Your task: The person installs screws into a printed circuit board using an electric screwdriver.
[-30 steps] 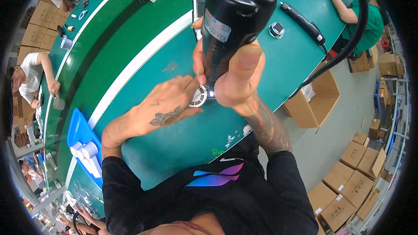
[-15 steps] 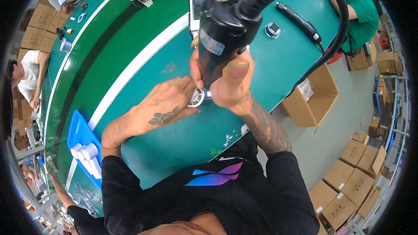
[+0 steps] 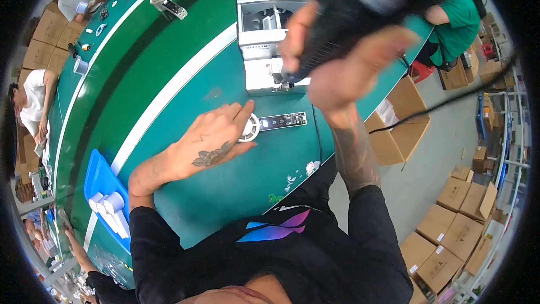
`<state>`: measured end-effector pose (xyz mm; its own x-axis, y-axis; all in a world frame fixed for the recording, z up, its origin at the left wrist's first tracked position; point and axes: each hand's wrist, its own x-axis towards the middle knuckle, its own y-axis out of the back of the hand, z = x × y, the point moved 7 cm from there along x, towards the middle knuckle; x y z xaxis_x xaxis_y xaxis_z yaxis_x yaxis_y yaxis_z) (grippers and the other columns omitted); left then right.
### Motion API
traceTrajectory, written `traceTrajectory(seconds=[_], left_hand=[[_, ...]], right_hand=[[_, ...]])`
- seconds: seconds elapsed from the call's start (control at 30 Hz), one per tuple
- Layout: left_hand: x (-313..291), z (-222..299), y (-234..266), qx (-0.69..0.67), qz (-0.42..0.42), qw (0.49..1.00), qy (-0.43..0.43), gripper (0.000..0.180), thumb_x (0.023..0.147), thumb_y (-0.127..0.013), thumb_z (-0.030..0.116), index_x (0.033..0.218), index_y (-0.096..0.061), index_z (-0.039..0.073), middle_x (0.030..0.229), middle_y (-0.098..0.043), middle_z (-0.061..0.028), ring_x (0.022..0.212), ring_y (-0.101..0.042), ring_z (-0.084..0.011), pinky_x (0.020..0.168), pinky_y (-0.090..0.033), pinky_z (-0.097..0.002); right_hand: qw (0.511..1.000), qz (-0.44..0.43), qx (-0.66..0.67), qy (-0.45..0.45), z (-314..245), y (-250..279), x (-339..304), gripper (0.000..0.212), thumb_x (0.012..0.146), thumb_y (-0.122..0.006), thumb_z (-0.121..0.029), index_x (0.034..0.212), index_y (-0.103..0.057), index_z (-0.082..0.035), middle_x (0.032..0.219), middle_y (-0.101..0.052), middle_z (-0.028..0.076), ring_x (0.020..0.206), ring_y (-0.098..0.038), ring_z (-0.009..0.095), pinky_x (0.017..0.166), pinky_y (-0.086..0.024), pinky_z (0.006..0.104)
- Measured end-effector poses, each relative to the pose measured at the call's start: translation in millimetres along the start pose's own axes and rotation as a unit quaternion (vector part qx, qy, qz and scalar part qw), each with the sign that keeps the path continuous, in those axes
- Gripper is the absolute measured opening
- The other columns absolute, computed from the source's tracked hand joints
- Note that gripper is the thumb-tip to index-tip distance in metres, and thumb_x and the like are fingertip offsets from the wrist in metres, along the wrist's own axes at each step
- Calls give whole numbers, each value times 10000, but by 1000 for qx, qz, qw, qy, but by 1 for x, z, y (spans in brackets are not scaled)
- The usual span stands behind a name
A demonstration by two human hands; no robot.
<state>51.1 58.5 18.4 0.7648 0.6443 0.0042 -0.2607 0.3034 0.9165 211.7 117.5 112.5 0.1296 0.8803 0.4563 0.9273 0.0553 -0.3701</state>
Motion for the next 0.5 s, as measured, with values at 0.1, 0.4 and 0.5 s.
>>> traceTrajectory(seconds=[0.1,0.4,0.5], left_hand=[[0,1,2,0,-4,1000,-3,641,823,-750,224,1288,-485,-129,966,-584,-193,892,-627,-330,732,-532,-398],[-2,-3,2,-21,12,1000,-10,674,812,-764,219,1314,-468,-118,950,-567,-178,903,-621,-337,724,-529,-409],[-1,-2,2,-8,7,1000,-2,656,784,-777,210,1252,-503,-159,978,-616,-195,899,-647,-313,728,-556,-382]], right_hand=[[987,-47,-145,45,15,-10,5,1008,812,-245,-899,1173,-473,14,580,-510,71,422,-488,145,423,-426,268],[994,-70,-13,-85,29,-8,-30,1009,788,-267,-919,1226,-406,-21,608,-478,81,435,-467,167,427,-404,308],[991,-81,16,-104,28,-18,-44,1011,782,-283,-925,1194,-404,-9,606,-476,96,435,-465,175,427,-406,314]])
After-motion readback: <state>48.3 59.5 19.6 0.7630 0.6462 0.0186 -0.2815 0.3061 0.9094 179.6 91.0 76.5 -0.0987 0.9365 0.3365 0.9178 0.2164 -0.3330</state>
